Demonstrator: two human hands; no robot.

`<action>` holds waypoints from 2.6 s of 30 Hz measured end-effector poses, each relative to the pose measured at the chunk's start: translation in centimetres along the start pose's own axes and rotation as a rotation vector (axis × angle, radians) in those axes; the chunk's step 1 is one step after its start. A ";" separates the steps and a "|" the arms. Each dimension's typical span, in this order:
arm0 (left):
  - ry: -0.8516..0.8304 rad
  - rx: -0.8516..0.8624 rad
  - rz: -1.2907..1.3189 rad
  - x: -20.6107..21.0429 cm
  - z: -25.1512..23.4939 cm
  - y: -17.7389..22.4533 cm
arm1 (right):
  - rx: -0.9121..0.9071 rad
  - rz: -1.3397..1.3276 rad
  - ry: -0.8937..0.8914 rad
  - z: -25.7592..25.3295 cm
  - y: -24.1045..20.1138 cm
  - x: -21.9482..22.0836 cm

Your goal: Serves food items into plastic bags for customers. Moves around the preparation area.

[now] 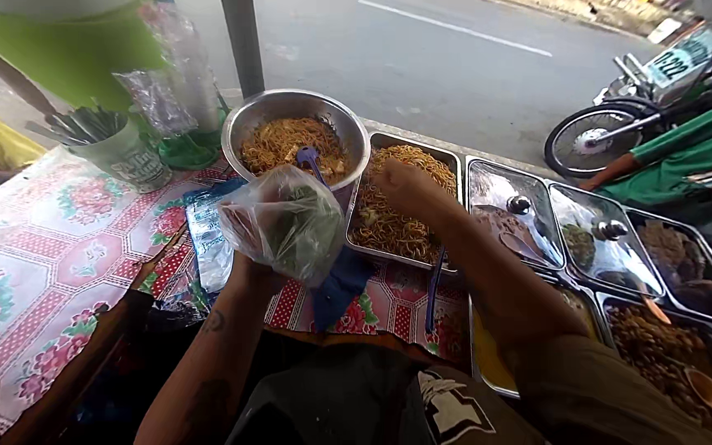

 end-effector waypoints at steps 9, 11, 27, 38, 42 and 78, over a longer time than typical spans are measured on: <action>-0.164 0.115 -0.027 8.2 -7.8 0.0 | 0.680 0.155 -0.265 17.3 8.5 9.8; -0.168 0.042 -0.084 10.0 -9.7 -1.7 | 0.706 0.121 -0.214 17.9 8.6 9.3; 0.041 -0.235 -0.434 3.4 -11.1 -4.8 | 0.492 0.006 0.365 13.6 16.1 -9.2; -0.093 -0.181 -0.284 10.1 -10.9 -5.7 | 0.542 -0.026 0.172 10.8 14.7 -5.5; -0.140 -0.163 -0.287 11.9 -12.7 -7.3 | 0.564 -0.197 0.159 9.0 16.2 -3.6; -0.164 -0.055 -0.479 16.1 -20.1 -10.7 | 0.192 -1.102 0.340 14.0 8.8 -7.7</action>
Point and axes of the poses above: each hand's wrist, its own z-axis away from the middle knuckle, its own x-axis out of the palm, y = z × x, the point moved 9 cm from there along -z, towards the middle knuckle, and after that the axes turned 11 degrees about -z, right-handed, at the moved point
